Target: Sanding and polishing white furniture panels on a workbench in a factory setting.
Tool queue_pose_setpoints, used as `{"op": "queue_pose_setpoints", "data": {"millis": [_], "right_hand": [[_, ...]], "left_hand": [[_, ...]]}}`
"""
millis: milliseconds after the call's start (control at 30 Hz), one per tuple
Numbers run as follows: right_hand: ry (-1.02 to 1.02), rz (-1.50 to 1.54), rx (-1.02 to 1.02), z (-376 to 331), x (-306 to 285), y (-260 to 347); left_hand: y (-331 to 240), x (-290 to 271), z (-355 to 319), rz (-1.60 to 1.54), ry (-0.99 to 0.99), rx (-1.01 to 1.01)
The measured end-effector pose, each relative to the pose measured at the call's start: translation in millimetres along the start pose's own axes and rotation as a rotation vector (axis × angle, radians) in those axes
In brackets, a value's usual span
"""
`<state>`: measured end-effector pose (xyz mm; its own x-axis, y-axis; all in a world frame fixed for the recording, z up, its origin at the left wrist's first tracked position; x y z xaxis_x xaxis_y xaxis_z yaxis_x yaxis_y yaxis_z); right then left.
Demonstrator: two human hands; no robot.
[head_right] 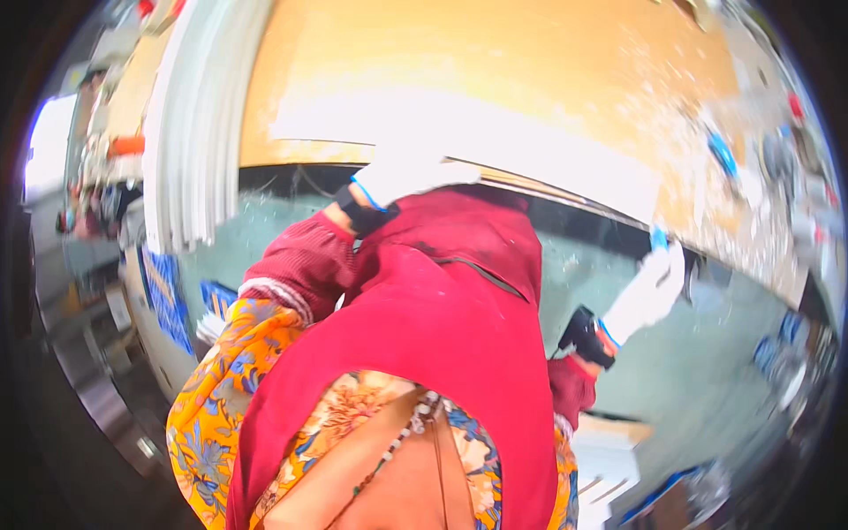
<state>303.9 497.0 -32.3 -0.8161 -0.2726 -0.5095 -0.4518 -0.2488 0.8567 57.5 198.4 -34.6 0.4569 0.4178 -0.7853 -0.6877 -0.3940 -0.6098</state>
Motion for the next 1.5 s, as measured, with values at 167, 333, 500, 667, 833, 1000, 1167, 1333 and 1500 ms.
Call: {"op": "queue_pose_setpoints", "data": {"millis": [167, 333, 500, 667, 833, 1000, 1167, 1333, 1500], "right_hand": [[0.038, 0.062, -0.058, -1.9, -6.2, 4.3], [0.047, 0.118, -0.025, -4.7, -0.5, 9.1], [0.023, 0.108, -0.024, -9.0, 2.1, 21.0], [0.000, 0.124, -0.035, -11.2, -0.6, 26.2], [-0.020, 0.140, -0.066, -13.4, -5.0, 27.0], [-0.005, 0.159, -0.038, -10.7, -4.1, 19.4], [-0.064, 0.171, 0.034, -7.4, -11.3, 8.2], [-0.046, 0.355, 0.013, -4.8, -12.4, 0.1], [-0.020, 0.417, -0.016, -2.8, -11.0, -11.0]], "left_hand": [[-4.9, 0.4, 2.4, 0.276, -0.030, -0.001], [-4.0, 4.3, 3.3, 0.276, -0.015, -0.043], [-2.0, 7.8, -1.4, 0.220, -0.011, -0.060], [6.0, 15.6, -0.1, 0.015, 0.104, -0.114], [-11.0, -10.1, 3.1, -0.104, -0.193, 0.103], [11.0, 17.1, -2.0, -0.350, 0.172, -0.224], [-18.3, -20.9, 18.4, -0.344, 0.147, 0.281], [11.4, -35.6, 77.3, 0.097, 0.352, 0.046], [-6.9, -26.4, 111.7, 0.356, 0.126, 0.136]]}}
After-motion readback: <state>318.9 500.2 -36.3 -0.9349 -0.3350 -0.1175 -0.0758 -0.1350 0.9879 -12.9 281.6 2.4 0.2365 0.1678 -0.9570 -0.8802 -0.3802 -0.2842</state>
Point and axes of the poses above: each hand's wrist, its own z-axis towards the middle knuckle, its own x-axis out of the palm, y = z × x, the point moved 8 cm from there along z, towards the middle knuckle, and after that the axes turned 7 degrees about y, right-handed, at the moved point
